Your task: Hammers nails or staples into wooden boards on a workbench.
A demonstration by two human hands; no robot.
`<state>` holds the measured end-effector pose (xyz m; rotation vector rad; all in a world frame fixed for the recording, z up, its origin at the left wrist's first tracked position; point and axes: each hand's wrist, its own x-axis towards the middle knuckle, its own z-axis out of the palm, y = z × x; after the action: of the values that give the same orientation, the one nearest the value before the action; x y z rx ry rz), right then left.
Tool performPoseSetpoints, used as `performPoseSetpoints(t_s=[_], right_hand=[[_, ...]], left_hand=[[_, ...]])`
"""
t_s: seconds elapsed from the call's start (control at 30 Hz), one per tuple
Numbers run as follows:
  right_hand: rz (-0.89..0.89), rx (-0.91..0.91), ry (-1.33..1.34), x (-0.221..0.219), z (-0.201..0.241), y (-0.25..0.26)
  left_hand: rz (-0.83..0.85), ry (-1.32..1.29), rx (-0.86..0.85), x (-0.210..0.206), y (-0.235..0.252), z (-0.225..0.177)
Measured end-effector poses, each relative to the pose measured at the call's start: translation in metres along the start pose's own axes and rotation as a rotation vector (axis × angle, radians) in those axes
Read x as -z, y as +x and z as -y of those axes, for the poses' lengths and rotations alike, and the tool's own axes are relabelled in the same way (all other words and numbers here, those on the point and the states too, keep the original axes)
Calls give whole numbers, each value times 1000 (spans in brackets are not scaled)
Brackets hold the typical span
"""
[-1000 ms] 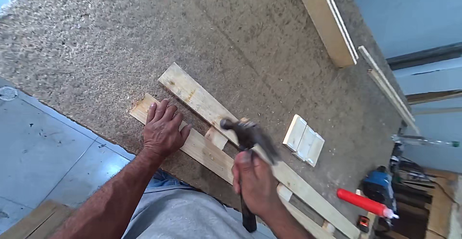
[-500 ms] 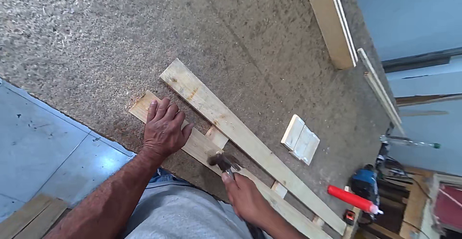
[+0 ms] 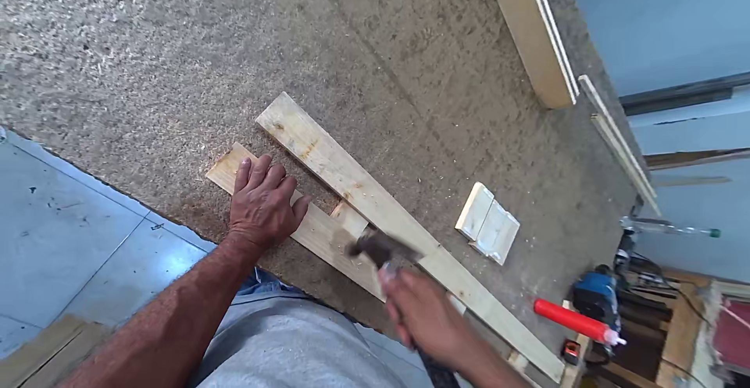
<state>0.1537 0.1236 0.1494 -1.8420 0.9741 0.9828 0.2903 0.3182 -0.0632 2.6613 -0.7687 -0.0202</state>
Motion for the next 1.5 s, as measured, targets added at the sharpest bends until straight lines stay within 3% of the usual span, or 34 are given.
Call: performPoseSetpoints(t_s=[0.1,0.17,0.2,0.3,0.37,0.43,0.53,0.6,0.63,0.67,0.7,0.77,0.83,0.93,1.0,1.07,1.13,1.17,1.2,1.27,1.33,1.4,1.47,1.5], right_hand=[[-356,496,276,10,20,-18],[-439,663,323,-7,4,-5],[-392,596,249,-20,-14,5],[46,-36,-130,-32,-45,20],[187,-147,-179,-14,-25,6],[-3,80,-111,1,1,-19],[-495,627,192,-3,12,-24],[-552,818,296,-25,-15,-1],[-520,773,207,-40,-44,14],[-443,616,11,-52,-73,24],[-313,412,-192,-58,-85,28],[-207,211,-365,-55,-78,23],[-318,314,-330,-37,-48,7],[-547,683,52,-5,-7,-10],[-572,841,268,-8,2,-8],[-441,682,241,-29,-23,10],[-123,182,-55,-38,-47,21],[18,-4,-158,-36,-46,20],[88,-81,-204,-27,-38,14],[-19,75,-228,-12,-14,-10],[-336,443,-52,-8,2,-22],[-529,774,210,-24,1,-9],[-527,844,207,-53,-43,22],[-487,727,33,-66,-74,38]], left_hand=[[2,8,11,-1,0,-1],[-6,6,7,-1,1,-1],[-9,5,9,-1,2,-1],[-12,18,6,-2,0,-1],[-15,27,9,-1,4,-1],[2,27,13,-1,2,0],[-2,21,13,-2,3,-2],[-2,17,16,-1,2,-2],[4,12,18,-1,2,-2],[9,8,17,0,1,-1],[10,6,16,1,1,-2],[7,6,12,1,1,-3],[11,14,18,1,0,-1],[12,11,12,0,1,-2],[11,7,15,1,0,-3],[1,7,16,0,-1,-2],[-8,4,16,-1,-2,-2],[-4,0,13,-1,-3,-2],[-4,-1,13,0,-2,-2],[-8,3,22,-1,-4,0],[-8,-3,16,-1,-3,-1],[-16,-6,14,0,-2,-2],[-22,-8,16,-1,-3,-1],[-22,-5,18,-1,-2,-1]])
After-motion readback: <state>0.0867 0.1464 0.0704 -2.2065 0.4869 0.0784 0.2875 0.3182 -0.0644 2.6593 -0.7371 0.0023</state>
